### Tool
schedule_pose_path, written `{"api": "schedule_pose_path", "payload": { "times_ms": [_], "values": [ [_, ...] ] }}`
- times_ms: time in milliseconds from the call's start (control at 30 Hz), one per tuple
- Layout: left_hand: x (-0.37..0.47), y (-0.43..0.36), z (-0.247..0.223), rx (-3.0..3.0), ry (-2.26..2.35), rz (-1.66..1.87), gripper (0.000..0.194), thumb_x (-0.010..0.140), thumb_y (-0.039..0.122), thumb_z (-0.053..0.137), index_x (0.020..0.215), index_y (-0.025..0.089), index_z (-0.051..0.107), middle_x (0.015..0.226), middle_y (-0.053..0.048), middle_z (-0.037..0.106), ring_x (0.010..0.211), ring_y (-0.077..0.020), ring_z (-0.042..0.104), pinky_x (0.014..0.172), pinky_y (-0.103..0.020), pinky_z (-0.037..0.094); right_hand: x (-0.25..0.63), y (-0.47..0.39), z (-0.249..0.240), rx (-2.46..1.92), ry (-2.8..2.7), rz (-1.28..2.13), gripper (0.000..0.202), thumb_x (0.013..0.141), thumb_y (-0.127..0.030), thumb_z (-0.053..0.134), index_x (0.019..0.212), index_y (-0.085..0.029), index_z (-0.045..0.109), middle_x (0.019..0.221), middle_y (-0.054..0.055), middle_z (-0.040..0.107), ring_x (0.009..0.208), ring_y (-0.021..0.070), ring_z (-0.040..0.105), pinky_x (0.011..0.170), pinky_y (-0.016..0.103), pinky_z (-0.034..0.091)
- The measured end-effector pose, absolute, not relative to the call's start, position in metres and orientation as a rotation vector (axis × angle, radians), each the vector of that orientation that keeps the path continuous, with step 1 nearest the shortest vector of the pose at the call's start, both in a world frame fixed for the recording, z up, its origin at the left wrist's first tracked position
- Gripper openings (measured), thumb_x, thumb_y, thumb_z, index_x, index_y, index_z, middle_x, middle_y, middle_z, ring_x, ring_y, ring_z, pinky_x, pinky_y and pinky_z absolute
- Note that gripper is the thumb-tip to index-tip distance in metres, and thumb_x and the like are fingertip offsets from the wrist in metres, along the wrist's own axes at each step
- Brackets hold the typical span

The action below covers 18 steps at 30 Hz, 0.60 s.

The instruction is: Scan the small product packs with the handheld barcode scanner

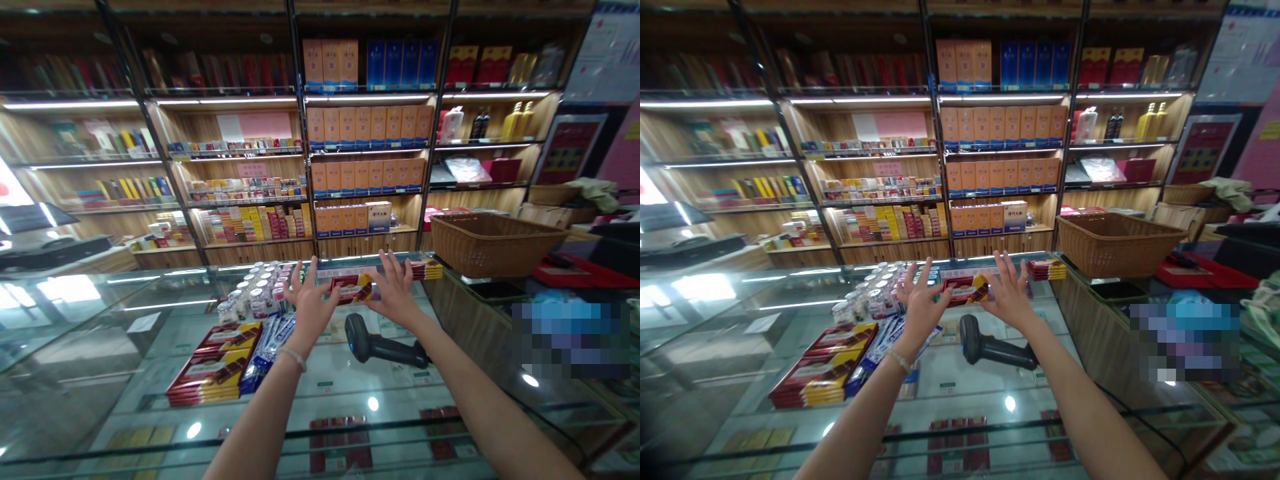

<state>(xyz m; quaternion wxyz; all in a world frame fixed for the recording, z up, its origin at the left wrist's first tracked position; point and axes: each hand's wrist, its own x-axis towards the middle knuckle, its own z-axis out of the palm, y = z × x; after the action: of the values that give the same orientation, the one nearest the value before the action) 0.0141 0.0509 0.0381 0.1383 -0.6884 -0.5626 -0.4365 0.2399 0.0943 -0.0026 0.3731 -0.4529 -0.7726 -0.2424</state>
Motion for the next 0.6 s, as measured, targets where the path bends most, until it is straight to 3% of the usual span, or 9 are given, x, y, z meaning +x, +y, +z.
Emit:
{"api": "schedule_pose_path", "payload": {
  "times_ms": [133, 233, 333, 433, 500, 600],
  "values": [
    [0.011, 0.052, 0.038, -1.991, -1.606, -1.303, 0.025, 0.092, 0.039, 0.063, 0.077, 0.026, 0.079, 0.165, -0.004, 0.046, 0.156, -0.0423, 0.026, 0.121, -0.078, 0.012, 0.242, 0.09, 0.003, -1.126, -1.953, -0.651, 0.063, 0.079, -0.047, 0.081, 0.133, -0.023, 0.061, 0.174, 0.019, 0.019, 0.16, 0.0402, 0.015, 0.125, 0.069, 0.005],
    [0.007, 0.051, 0.041, -1.975, -1.642, -1.252, 0.023, 0.093, 0.042, 0.062, 0.102, 0.029, 0.08, 0.169, -0.007, 0.039, 0.158, -0.0414, 0.023, 0.121, -0.077, 0.012, 0.245, 0.087, 0.006, -1.107, -1.951, -0.684, 0.061, 0.08, -0.047, 0.08, 0.133, -0.024, 0.061, 0.174, 0.018, 0.021, 0.16, 0.0401, 0.016, 0.125, 0.069, 0.003],
    [0.002, 0.049, 0.043, -1.949, -1.626, -1.177, 0.053, 0.09, 0.055, 0.067, 0.136, 0.031, 0.067, 0.172, -0.014, 0.032, 0.159, -0.042, 0.022, 0.123, -0.075, 0.007, 0.248, 0.086, 0.008, -1.104, -1.938, -0.705, 0.06, 0.081, -0.048, 0.079, 0.132, -0.023, 0.061, 0.174, 0.018, 0.022, 0.16, 0.0401, 0.016, 0.125, 0.069, 0.002],
    [-0.004, 0.048, 0.043, -1.967, -1.503, -1.062, 0.087, 0.076, 0.068, 0.077, 0.151, 0.03, 0.055, 0.171, -0.018, 0.031, 0.159, -0.0434, 0.023, 0.126, -0.07, -0.002, 0.251, 0.085, 0.01, -1.108, -1.935, -0.71, 0.06, 0.08, -0.05, 0.08, 0.132, -0.023, 0.062, 0.174, 0.018, 0.022, 0.159, 0.0412, 0.017, 0.125, 0.069, 0.002],
    [-0.005, 0.047, 0.042, -1.988, -1.435, -0.994, 0.095, 0.07, 0.071, 0.081, 0.152, 0.031, 0.053, 0.171, -0.018, 0.032, 0.158, -0.0439, 0.024, 0.127, -0.068, -0.006, 0.253, 0.084, 0.011, -1.116, -1.947, -0.705, 0.061, 0.08, -0.049, 0.08, 0.132, -0.023, 0.062, 0.174, 0.018, 0.021, 0.159, 0.0421, 0.017, 0.125, 0.07, 0.001],
    [-0.005, 0.046, 0.041, -2.0, -1.404, -0.937, 0.09, 0.071, 0.065, 0.084, 0.151, 0.033, 0.055, 0.17, -0.017, 0.033, 0.158, -0.0444, 0.024, 0.126, -0.068, -0.008, 0.254, 0.083, 0.012, -1.129, -1.957, -0.701, 0.062, 0.079, -0.048, 0.081, 0.133, -0.024, 0.062, 0.174, 0.018, 0.021, 0.159, 0.0426, 0.017, 0.124, 0.071, 0.001]
  ]
}}
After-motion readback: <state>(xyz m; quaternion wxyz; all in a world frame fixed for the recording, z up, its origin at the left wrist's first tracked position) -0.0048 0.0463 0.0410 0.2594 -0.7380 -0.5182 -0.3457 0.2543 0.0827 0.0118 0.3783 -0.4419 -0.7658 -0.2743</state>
